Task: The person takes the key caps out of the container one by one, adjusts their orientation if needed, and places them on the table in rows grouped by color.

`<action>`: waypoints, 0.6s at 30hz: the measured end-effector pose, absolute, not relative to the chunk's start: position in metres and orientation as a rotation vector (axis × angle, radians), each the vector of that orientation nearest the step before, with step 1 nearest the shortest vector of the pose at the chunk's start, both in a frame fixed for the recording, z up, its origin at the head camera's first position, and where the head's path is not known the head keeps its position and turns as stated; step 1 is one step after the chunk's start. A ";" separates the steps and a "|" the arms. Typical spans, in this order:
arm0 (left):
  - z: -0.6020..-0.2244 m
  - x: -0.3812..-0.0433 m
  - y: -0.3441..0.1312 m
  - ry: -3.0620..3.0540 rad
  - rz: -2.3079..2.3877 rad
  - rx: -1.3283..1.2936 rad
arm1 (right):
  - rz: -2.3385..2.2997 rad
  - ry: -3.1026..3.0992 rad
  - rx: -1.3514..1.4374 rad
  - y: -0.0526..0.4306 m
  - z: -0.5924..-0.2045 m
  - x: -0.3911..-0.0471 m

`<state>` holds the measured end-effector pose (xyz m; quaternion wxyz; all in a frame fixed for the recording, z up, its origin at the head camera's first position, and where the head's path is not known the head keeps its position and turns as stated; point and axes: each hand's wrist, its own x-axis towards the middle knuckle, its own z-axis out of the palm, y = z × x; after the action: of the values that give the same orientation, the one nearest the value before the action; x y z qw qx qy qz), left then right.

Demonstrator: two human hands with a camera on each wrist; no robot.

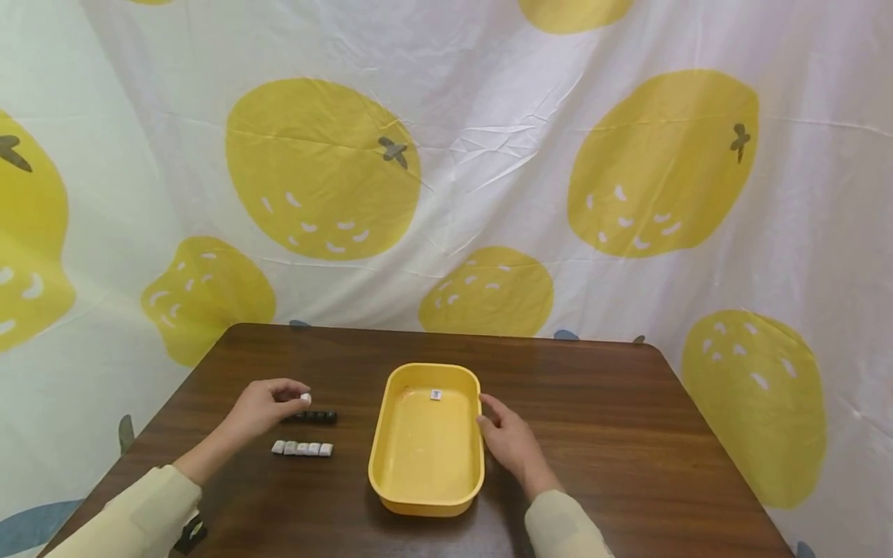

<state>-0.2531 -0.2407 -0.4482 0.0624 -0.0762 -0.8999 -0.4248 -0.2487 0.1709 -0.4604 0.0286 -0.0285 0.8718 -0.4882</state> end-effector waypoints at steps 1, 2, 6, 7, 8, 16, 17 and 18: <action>-0.450 -0.249 -0.249 -2.724 -1.278 -0.207 | -1.506 2.689 -0.088 0.171 -0.461 -0.249; -0.453 -0.244 -0.257 -2.729 -1.276 -0.179 | -1.506 2.690 -0.086 0.170 -0.461 -0.249; -0.463 -0.229 -0.284 -2.749 -1.232 -0.120 | -1.506 2.693 -0.088 0.170 -0.460 -0.250; -0.466 -0.226 -0.289 -2.758 -1.226 -0.113 | -1.500 2.696 -0.092 0.170 -0.460 -0.250; -0.468 -0.223 -0.293 -2.769 -1.219 -0.106 | -1.494 2.702 -0.097 0.170 -0.459 -0.250; -0.484 -0.214 -0.305 -2.855 -1.181 -0.150 | -1.453 2.710 -0.084 0.169 -0.459 -0.249; -0.485 -0.214 -0.305 -2.854 -1.167 -0.171 | -1.450 2.713 -0.086 0.169 -0.458 -0.249; -0.487 -0.215 -0.305 -2.851 -1.156 -0.189 | -1.448 2.714 -0.087 0.169 -0.458 -0.249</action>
<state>-0.2146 -0.3048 -0.4866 0.0297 -0.0612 -0.9246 -0.3747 -0.2491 0.1694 -0.4584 0.0320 -0.0283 0.8815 -0.4702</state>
